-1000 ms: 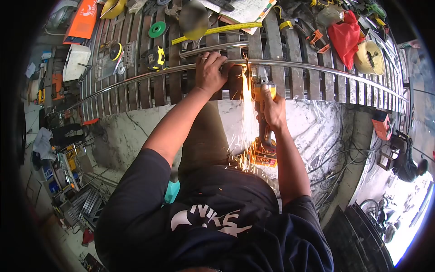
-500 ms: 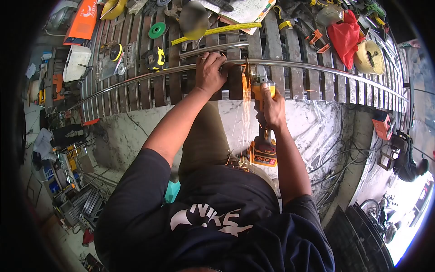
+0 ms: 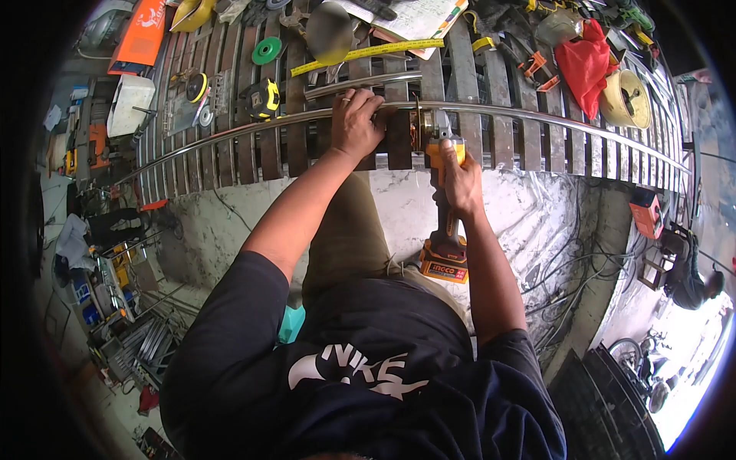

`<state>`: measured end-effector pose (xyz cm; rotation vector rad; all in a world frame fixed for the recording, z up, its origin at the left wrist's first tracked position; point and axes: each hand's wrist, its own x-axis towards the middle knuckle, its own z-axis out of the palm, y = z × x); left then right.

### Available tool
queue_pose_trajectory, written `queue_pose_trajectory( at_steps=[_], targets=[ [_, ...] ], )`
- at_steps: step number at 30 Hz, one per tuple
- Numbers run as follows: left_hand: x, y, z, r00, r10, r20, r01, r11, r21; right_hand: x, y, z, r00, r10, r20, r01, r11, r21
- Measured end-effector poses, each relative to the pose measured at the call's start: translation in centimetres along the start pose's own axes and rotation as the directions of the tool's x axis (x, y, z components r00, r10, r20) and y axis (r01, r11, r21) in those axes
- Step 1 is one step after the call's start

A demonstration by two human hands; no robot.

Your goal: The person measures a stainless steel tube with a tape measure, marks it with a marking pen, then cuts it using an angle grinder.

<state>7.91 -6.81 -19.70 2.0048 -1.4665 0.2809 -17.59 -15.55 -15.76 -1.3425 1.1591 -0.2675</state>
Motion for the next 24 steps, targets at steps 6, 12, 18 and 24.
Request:
queue_pose_trajectory(
  at_steps=[6,12,18,24],
  targets=[
    [-0.1,0.1,0.0,1.000,0.002,-0.012,-0.002,1.000,0.001,0.5,1.0,-0.6,1.000,-0.011,0.008,0.011,1.000,0.002],
    [-0.5,0.1,0.4,0.999,0.027,-0.038,-0.026,0.999,0.021,-2.9,-0.4,-1.4,1.000,0.021,0.019,-0.023,0.991,0.131],
    [-1.7,1.4,-0.9,0.999,-0.001,-0.048,-0.001,0.999,-0.039,-3.6,0.3,-0.7,0.998,0.056,-0.025,-0.053,0.992,0.111],
    [-2.2,1.4,-0.5,0.997,0.001,-0.072,-0.007,0.997,-0.078,-3.9,1.0,-0.7,0.998,0.063,-0.019,-0.062,0.995,0.075]
  ],
)
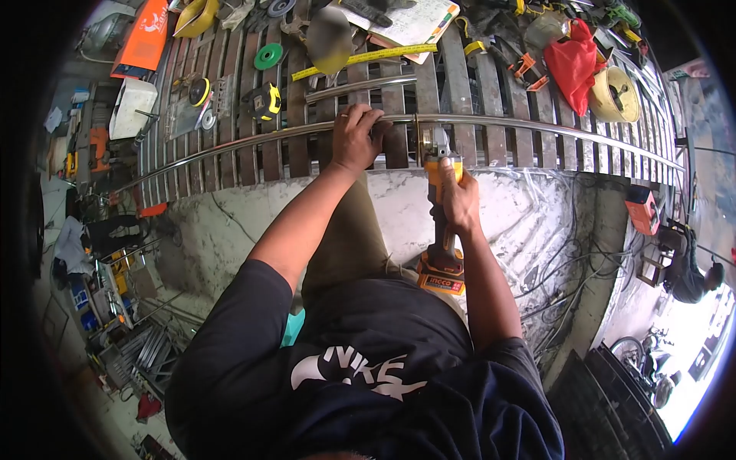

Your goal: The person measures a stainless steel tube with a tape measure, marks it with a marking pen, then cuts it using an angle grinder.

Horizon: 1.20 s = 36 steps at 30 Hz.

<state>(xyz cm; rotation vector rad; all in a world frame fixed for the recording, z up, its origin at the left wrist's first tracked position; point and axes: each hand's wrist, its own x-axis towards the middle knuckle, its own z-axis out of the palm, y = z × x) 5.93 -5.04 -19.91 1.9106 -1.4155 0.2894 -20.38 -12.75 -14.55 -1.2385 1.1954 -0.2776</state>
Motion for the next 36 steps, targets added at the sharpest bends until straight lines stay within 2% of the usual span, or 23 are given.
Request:
queue_pose_trajectory(
  at_steps=[5,11,17,20,23,26,32,36],
  targets=[
    [0.0,-0.2,0.0,1.000,-0.001,0.002,0.001,1.000,-0.020,-0.4,-1.2,0.6,0.999,0.033,0.002,-0.033,0.999,-0.011],
    [0.2,0.1,-0.7,1.000,0.004,0.020,-0.003,1.000,-0.023,0.8,0.0,0.4,0.999,-0.049,-0.001,0.049,0.998,-0.043],
    [0.1,-0.2,-0.3,1.000,0.009,0.013,-0.008,1.000,-0.015,1.7,0.9,0.1,0.999,-0.051,-0.010,0.050,0.995,-0.085],
    [-0.1,-0.3,-0.1,1.000,-0.010,0.019,0.010,1.000,-0.028,0.5,-1.0,0.5,0.999,0.037,0.008,-0.037,0.999,-0.013],
    [0.0,-0.2,0.0,1.000,-0.011,0.007,0.011,0.999,-0.036,0.4,-1.1,1.0,1.000,-0.020,-0.022,0.021,1.000,0.012],
    [0.0,-0.1,0.0,1.000,-0.016,0.006,0.016,0.999,-0.039,0.8,-1.2,0.6,1.000,0.027,0.013,-0.027,1.000,0.002],
    [0.0,-0.4,0.2,1.000,-0.011,0.022,0.011,1.000,-0.020,1.8,0.2,0.5,0.999,-0.039,0.022,0.040,0.999,-0.037],
    [0.0,-0.1,0.0,0.999,-0.022,0.025,0.022,1.000,-0.011,1.8,0.5,0.3,1.000,0.008,0.015,-0.007,0.997,-0.080]
  ],
)
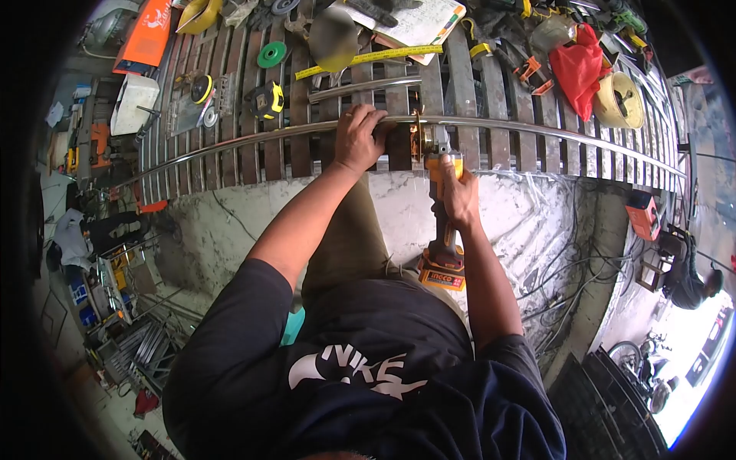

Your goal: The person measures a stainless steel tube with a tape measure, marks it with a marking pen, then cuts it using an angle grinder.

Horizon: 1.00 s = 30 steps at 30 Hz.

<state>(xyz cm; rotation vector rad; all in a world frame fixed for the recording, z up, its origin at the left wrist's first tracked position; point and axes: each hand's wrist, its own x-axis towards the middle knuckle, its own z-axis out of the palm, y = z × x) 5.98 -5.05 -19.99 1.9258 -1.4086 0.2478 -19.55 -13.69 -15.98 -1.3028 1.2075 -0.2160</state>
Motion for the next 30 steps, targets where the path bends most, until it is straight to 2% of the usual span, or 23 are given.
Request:
queue_pose_trajectory(
  at_steps=[2,5,11,14,17,21,26,30],
  targets=[
    [0.1,-0.1,0.1,1.000,-0.007,0.011,0.007,1.000,-0.006,1.0,1.3,-0.1,0.999,-0.040,-0.010,0.039,0.999,-0.007],
    [0.0,-0.2,0.1,1.000,-0.002,0.014,0.002,1.000,-0.010,-0.1,-0.6,0.2,0.999,0.044,0.006,-0.044,0.997,0.062],
    [0.1,-0.1,0.0,1.000,0.000,0.020,0.001,1.000,-0.003,0.4,-0.5,0.3,1.000,0.003,-0.018,-0.002,1.000,0.015],
    [0.1,0.0,-0.2,0.999,-0.014,0.029,0.015,1.000,-0.012,-0.6,-2.3,0.4,0.999,0.048,-0.003,-0.047,0.998,0.037],
    [0.2,0.0,-0.1,1.000,0.000,0.015,0.000,1.000,-0.011,0.2,-0.8,0.0,1.000,0.012,-0.003,-0.011,0.997,0.078],
    [-0.1,0.1,-0.3,1.000,0.014,0.006,-0.014,1.000,0.009,-1.7,-3.0,-1.2,0.999,-0.008,0.045,0.001,0.988,0.155],
    [-0.5,0.8,-0.6,1.000,0.000,-0.027,-0.001,0.999,-0.033,-3.0,-1.5,-1.5,1.000,0.006,0.001,-0.006,0.994,0.111],
    [-1.9,1.5,-1.2,1.000,-0.015,0.017,0.015,1.000,-0.004,-3.9,-0.7,-1.2,1.000,0.024,0.002,-0.024,0.993,0.115]
  ],
)
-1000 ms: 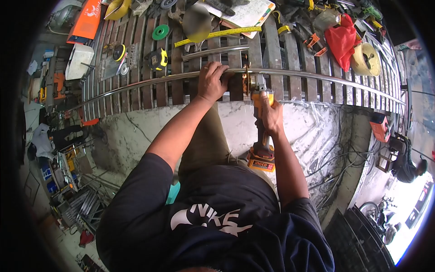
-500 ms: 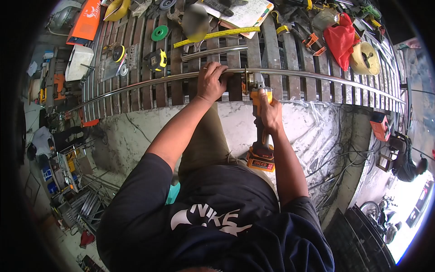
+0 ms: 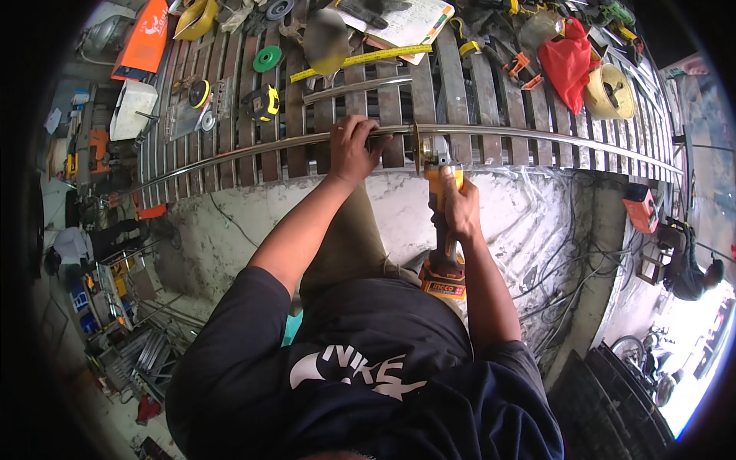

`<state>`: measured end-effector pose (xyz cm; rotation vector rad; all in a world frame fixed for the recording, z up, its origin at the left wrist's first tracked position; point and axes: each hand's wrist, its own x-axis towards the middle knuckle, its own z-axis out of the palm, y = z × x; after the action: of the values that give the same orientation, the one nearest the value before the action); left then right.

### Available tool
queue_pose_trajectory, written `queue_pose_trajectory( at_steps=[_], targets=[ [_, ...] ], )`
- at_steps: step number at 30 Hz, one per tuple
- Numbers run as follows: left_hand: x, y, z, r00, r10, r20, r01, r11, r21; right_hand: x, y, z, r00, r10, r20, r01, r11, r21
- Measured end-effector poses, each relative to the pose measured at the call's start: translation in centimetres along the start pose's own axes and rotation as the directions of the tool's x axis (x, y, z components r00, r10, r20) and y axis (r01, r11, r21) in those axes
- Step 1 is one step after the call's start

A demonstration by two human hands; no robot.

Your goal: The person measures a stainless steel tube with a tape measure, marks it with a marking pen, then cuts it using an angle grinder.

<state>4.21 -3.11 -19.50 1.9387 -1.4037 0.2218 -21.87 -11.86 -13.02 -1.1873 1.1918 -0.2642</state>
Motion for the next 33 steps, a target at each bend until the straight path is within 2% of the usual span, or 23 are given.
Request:
queue_pose_trajectory(
  at_steps=[8,14,23,33],
  targets=[
    [0.0,-0.2,0.4,0.997,0.056,-0.054,-0.057,0.998,-0.015,-0.1,0.6,0.3,1.000,0.005,0.003,-0.005,1.000,0.003],
    [0.0,-0.2,0.4,0.996,0.050,-0.069,-0.052,0.998,-0.028,-0.1,0.8,1.0,0.999,0.043,0.002,-0.043,0.999,0.023],
    [0.2,0.0,0.0,0.997,0.050,-0.059,-0.053,0.998,-0.038,0.6,1.9,1.0,1.000,-0.013,-0.025,0.012,1.000,-0.029],
    [0.1,-0.1,0.2,0.998,0.036,-0.057,-0.039,0.998,-0.044,0.1,1.3,1.0,0.999,0.010,-0.031,-0.011,0.999,-0.036]
  ],
)
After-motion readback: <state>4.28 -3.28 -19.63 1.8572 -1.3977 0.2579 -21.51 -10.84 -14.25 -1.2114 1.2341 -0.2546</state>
